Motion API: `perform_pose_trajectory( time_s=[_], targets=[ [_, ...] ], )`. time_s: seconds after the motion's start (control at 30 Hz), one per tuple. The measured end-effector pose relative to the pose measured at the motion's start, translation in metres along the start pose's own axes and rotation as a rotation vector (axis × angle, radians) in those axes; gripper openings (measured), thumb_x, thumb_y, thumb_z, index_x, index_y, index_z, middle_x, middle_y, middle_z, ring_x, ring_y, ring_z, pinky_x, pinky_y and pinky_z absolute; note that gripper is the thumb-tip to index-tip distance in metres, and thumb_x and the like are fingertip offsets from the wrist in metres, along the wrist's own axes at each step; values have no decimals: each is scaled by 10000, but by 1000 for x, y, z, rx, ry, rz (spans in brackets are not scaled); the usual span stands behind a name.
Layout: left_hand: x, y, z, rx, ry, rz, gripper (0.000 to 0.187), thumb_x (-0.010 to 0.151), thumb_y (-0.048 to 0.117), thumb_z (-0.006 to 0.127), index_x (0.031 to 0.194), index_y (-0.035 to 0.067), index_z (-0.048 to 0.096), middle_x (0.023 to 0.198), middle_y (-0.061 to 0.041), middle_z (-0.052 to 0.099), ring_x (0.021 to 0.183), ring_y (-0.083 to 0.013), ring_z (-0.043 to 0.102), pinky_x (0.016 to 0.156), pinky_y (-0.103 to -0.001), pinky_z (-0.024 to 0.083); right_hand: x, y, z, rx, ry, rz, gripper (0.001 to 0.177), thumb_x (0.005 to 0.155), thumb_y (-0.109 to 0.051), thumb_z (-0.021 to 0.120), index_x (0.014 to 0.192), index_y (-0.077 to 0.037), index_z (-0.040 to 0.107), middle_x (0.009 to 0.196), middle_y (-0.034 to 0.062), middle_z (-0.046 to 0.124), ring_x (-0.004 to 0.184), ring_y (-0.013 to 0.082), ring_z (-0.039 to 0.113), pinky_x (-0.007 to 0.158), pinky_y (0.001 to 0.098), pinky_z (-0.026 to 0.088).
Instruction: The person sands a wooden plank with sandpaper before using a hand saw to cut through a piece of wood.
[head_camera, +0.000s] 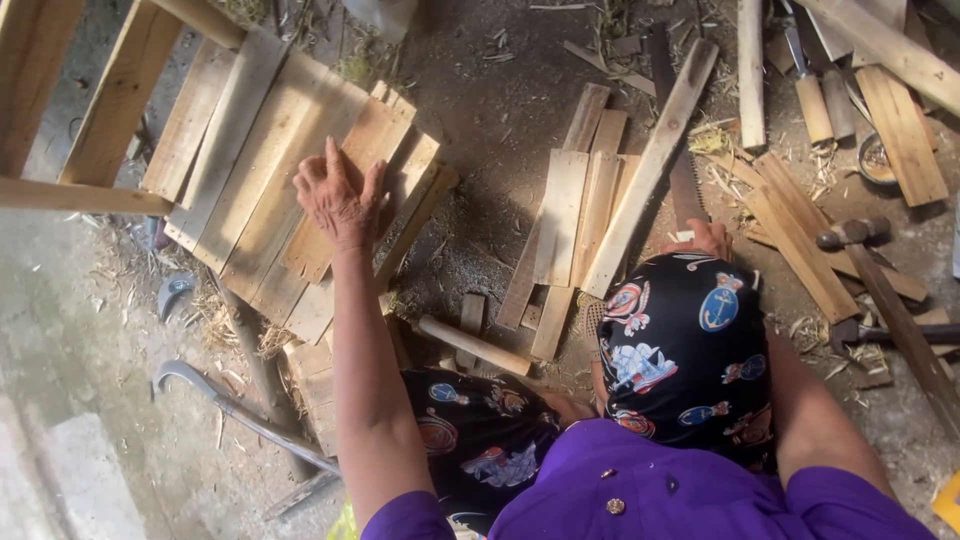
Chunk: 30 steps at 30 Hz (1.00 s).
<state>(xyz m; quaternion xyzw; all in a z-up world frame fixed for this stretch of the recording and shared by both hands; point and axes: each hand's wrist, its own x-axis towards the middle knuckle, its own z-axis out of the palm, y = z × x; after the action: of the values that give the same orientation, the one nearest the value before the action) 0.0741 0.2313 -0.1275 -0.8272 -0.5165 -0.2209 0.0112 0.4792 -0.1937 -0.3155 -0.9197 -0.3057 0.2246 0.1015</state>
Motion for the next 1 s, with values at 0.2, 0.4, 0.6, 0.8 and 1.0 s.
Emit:
perform_pose_trajectory(
  time_s=[0.2, 0.4, 0.6, 0.8, 1.0],
  targets=[
    [0, -2, -1, -35, -12, -18, 761, 915, 668, 728, 1450, 155, 558, 1139, -71, 420, 1071, -267, 416, 901, -406, 395, -28, -49, -34, 92, 2, 141, 428, 895, -336, 765, 1223, -98, 627, 1245, 119, 525, 1209, 380, 536, 1012, 500, 480],
    [1, 2, -4, -39, -20, -57, 749, 894, 673, 757, 1460, 225, 557, 1121, -69, 442, 1041, -266, 451, 858, -407, 416, 7, 34, 42, 91, 231, 6, 596, 739, -528, 890, 1137, -187, 607, 1213, 67, 475, 1164, 340, 512, 953, 492, 466],
    [2, 6, -8, -25, -22, -66, 661, 896, 682, 751, 1388, 261, 618, 1120, -46, 445, 1040, -246, 450, 847, -392, 415, 59, 127, 84, 256, 129, -278, 586, 741, -251, 895, 1279, -129, 697, 1181, 128, 701, 1130, 382, 631, 1017, 465, 472],
    [1, 8, -10, -16, -1, -58, 634, 949, 717, 669, 1382, 256, 625, 1099, -52, 427, 1022, -227, 417, 844, -372, 406, 44, 16, 10, -13, 267, -245, 339, 868, -375, 822, 1121, -182, 706, 1147, 95, 534, 1151, 409, 537, 953, 525, 461],
    [2, 11, -14, -47, 12, -44, 631, 944, 709, 675, 1374, 251, 619, 1083, -39, 411, 1010, -234, 418, 821, -381, 412, 63, -57, 34, 134, -130, 97, 745, 825, -832, 671, 1152, -163, 707, 1107, 108, 740, 1087, 379, 680, 836, 506, 517]
  ],
)
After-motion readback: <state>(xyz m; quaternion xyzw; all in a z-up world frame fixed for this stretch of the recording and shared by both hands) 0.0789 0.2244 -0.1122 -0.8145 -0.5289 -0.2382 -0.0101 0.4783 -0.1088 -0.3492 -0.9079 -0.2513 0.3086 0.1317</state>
